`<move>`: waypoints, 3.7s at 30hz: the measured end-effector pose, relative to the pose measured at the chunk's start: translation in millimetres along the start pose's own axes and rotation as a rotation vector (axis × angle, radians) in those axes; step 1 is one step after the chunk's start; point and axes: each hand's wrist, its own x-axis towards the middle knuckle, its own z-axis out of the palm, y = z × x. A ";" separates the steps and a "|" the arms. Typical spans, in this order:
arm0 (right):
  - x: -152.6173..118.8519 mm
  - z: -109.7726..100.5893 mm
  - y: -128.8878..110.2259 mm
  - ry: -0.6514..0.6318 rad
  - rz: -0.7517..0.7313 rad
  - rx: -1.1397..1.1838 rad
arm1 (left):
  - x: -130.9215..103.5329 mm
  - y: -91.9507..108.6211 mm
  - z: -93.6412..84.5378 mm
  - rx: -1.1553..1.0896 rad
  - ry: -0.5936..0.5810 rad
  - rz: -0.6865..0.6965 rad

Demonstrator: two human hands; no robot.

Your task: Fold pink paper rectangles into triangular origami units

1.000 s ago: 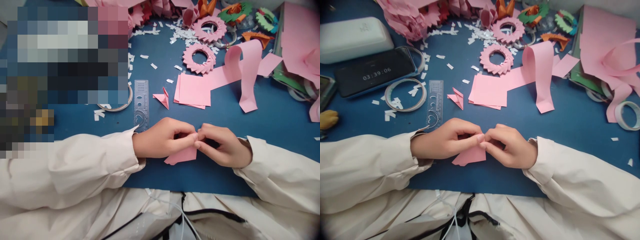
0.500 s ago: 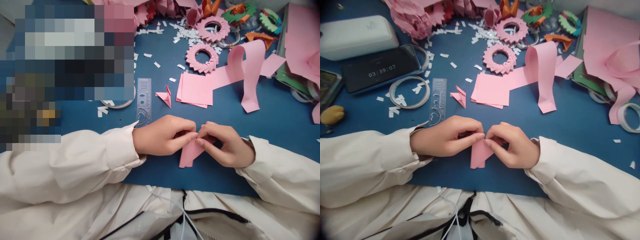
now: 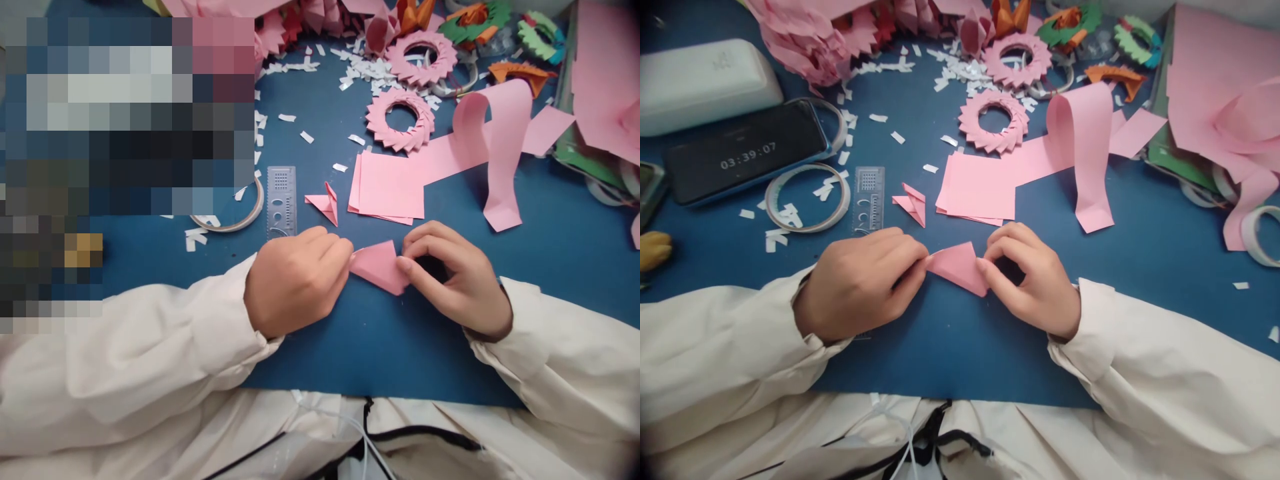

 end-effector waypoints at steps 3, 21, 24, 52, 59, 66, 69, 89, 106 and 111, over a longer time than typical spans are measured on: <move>1.4 -0.2 2.2 -0.021 -0.003 -0.141 | -2.4 1.1 4.6 0.007 0.027 -0.035; 4.6 -3.1 8.6 0.037 0.067 -0.156 | -2.6 -0.1 -2.2 -0.204 -0.072 -0.219; 4.1 -1.4 10.3 0.041 0.069 -0.218 | -1.9 -2.2 2.0 0.044 -0.111 -0.150; 1.9 -1.4 8.9 -0.046 -0.263 -0.536 | -3.6 4.5 10.5 0.015 -0.353 0.172; 0.6 -2.5 9.8 -0.051 -0.249 -0.502 | -2.3 3.4 11.4 0.009 -0.363 0.184; 0.5 -3.2 10.1 -0.078 -0.282 -0.513 | 2.4 0.6 9.9 0.070 -0.330 0.226; 2.4 -4.8 11.0 -0.061 -0.253 -0.466 | 2.9 0.2 9.8 0.074 -0.324 0.226; 6.3 -7.6 4.4 0.056 -0.506 -0.739 | 3.6 0.1 10.3 0.070 -0.305 0.224; 0.6 -6.0 9.2 0.140 -0.464 -0.790 | -3.0 0.6 -9.6 0.325 -0.049 0.216; 4.4 -4.0 4.8 -0.032 -0.487 -0.703 | -2.9 0.9 -1.8 0.325 -0.079 0.280</move>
